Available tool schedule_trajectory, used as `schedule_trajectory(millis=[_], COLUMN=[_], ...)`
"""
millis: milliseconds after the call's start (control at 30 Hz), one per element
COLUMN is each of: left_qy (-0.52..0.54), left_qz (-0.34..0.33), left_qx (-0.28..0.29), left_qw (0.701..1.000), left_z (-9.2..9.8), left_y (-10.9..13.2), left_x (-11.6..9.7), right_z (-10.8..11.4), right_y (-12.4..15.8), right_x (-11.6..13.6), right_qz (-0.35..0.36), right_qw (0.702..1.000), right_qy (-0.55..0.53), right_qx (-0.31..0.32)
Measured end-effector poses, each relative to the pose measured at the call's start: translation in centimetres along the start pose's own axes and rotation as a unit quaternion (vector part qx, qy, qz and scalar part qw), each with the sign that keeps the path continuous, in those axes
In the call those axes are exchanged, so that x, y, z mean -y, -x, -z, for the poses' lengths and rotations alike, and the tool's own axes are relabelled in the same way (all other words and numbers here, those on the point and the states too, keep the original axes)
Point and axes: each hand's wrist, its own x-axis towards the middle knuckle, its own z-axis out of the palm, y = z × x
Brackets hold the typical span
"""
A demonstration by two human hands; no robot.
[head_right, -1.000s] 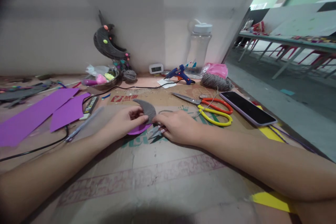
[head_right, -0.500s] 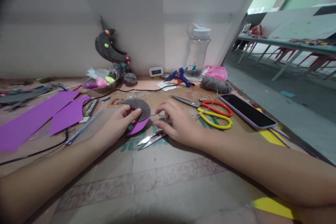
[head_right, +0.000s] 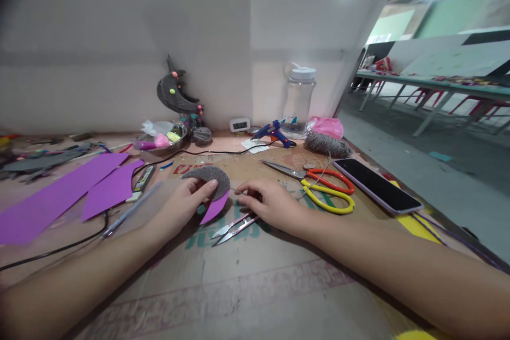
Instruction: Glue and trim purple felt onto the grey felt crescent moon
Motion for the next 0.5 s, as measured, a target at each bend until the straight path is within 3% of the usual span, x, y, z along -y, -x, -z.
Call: schedule_trajectory(millis=[333, 500], left_qy=[-0.043, -0.002], left_qz=[-0.004, 0.0], left_qx=[-0.034, -0.048], left_qw=[0.998, 0.999], left_z=[0.1, 0.0], left_y=[-0.4, -0.6], left_x=[0.9, 1.5], right_z=[-0.1, 0.1], right_y=[0.0, -0.2], right_x=[-0.2, -0.1], right_qz=[-0.002, -0.005], right_qw=[1.0, 1.0], right_qy=[-0.007, -0.005], right_qx=[0.019, 0.015])
